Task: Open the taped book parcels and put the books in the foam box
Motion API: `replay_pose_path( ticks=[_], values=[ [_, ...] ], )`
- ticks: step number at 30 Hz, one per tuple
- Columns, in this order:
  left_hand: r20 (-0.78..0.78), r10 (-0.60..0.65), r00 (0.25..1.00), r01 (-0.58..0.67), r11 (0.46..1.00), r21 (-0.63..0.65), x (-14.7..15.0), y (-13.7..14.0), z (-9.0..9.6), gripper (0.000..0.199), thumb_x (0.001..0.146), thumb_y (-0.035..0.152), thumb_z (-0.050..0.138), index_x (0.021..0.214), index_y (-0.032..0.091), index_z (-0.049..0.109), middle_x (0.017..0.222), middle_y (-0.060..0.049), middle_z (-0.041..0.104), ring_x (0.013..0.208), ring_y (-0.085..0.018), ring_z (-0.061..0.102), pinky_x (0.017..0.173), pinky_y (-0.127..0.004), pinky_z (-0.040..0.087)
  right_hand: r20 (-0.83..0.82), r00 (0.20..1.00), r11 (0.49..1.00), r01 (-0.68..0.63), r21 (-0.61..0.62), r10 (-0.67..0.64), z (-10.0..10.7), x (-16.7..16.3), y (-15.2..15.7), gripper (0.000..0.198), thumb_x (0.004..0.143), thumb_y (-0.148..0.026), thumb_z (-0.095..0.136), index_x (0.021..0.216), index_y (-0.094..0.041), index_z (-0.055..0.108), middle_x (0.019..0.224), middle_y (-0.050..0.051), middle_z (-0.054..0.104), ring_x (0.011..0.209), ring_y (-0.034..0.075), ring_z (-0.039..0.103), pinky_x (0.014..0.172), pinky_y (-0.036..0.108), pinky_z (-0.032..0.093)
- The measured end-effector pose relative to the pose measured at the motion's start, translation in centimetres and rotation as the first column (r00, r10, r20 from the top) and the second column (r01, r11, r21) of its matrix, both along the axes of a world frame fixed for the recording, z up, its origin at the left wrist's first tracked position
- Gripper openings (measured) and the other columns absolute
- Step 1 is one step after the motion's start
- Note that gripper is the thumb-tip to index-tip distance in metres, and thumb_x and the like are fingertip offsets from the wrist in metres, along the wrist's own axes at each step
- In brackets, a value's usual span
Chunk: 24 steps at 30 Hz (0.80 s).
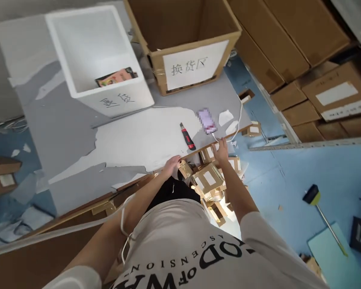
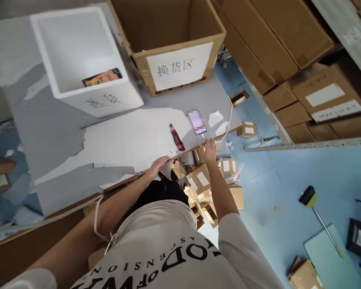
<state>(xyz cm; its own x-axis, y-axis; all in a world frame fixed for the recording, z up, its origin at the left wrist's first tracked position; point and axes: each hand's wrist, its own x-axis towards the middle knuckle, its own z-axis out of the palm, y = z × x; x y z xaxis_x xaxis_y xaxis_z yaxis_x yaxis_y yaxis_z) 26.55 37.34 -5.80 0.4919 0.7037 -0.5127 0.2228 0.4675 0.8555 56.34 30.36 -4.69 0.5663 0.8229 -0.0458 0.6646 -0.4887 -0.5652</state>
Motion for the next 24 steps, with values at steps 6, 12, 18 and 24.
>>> replay_pose_path(
  ticks=[6, 12, 18, 24],
  values=[
    [-0.068, 0.392, 0.917, -0.397, 0.913, -0.095, -11.9, -3.0, 3.0, 0.075, 0.066, 0.071, 0.066, 0.116, 0.015, 0.062, 0.127, -0.018, 0.063, 0.128, -0.032, 0.051, 0.111, -0.049, 0.034, 0.144, 0.978, 0.976, -0.127, -0.176, 0.153, -0.2, 1.2, 10.2, 0.056, 0.088, -0.048, 0.047, 0.132, -0.012, 0.050, 0.154, 0.022, 0.025, 0.145, 0.036, 0.014, 0.112, 0.060, 0.017],
    [-0.218, 0.554, 0.804, -0.589, 0.792, -0.159, -17.1, -9.2, 4.7, 0.079, 0.052, 0.076, 0.072, 0.105, 0.017, 0.067, 0.122, -0.018, 0.066, 0.127, -0.035, 0.052, 0.109, -0.047, 0.039, 0.155, 0.972, 0.955, -0.134, -0.266, 0.179, -1.7, 0.3, 12.4, 0.060, 0.085, -0.052, 0.047, 0.130, -0.012, 0.049, 0.157, 0.022, 0.017, 0.146, 0.037, 0.008, 0.112, 0.061, 0.013],
    [-0.190, 0.620, 0.762, -0.646, 0.751, -0.138, -18.7, -12.2, 5.7, 0.075, 0.059, 0.074, 0.069, 0.109, 0.019, 0.066, 0.124, -0.016, 0.065, 0.127, -0.034, 0.052, 0.110, -0.047, 0.039, 0.149, 0.987, 0.980, -0.032, -0.198, 0.063, -1.3, 0.2, 12.4, 0.067, 0.084, -0.052, 0.047, 0.136, -0.010, 0.041, 0.155, 0.026, 0.017, 0.145, 0.038, 0.009, 0.111, 0.064, 0.015],
    [-0.097, 0.702, 0.706, -0.706, 0.709, -0.009, -21.0, -12.7, 7.4, 0.069, 0.059, 0.064, 0.075, 0.108, 0.018, 0.065, 0.119, -0.016, 0.067, 0.122, -0.032, 0.057, 0.110, -0.048, 0.038, 0.137, 0.965, 0.973, -0.230, 0.020, 0.225, 1.4, -5.6, 13.7, 0.068, 0.086, -0.051, 0.044, 0.138, -0.009, 0.037, 0.152, 0.024, 0.024, 0.143, 0.034, 0.020, 0.113, 0.056, 0.021]
  ],
)
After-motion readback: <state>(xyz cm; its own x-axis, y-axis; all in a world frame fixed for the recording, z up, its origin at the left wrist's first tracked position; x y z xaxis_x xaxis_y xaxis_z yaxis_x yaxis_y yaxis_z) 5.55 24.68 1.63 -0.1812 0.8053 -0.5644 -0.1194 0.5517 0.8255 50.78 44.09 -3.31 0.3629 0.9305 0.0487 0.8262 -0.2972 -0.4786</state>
